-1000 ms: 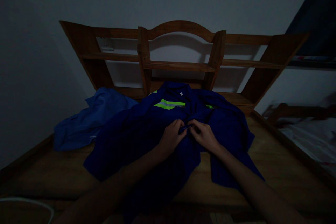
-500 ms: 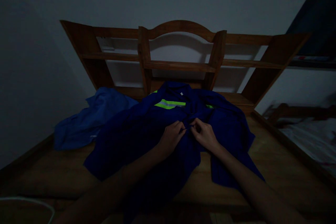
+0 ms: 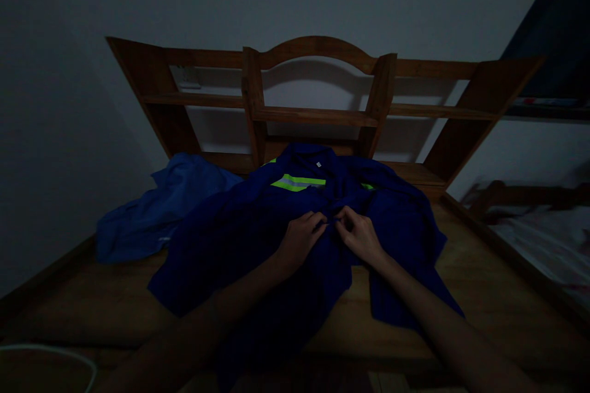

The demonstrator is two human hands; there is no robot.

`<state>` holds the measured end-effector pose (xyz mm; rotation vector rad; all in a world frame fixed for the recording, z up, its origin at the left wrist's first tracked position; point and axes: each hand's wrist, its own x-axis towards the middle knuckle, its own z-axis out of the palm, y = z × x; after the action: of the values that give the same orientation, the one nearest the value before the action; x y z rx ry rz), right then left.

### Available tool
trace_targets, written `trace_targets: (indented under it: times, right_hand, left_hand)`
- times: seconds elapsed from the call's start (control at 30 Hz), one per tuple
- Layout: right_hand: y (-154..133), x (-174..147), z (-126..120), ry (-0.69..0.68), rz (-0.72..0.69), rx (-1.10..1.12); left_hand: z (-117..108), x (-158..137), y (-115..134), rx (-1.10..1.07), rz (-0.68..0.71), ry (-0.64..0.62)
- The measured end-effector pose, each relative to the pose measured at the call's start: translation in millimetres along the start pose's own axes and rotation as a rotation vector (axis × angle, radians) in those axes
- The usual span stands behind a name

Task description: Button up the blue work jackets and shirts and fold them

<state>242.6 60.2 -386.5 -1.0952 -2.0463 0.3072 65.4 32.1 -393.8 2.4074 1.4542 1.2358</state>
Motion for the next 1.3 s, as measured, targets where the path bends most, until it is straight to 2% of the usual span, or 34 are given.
trace_targets:
  times: [0.2,0.83,1.3]
  right_hand:
    - [-1.3,-0.7,-0.4,0.004,0.029,0.056]
    - [-6.6,-0.4,-3.4,-0.023,-0.012,0.023]
    - [-6.6,-0.8,-4.1,-0.049,-0.042,0.024]
  left_hand:
    - [5.7,0.5,-5.5,-0.121,-0.030,0.067]
    - [2.6,2.1,-1.6,-0.048,-0.029,0.051]
    - [1.7,2.1,-2.9,-0.115,-0.064,0.043]
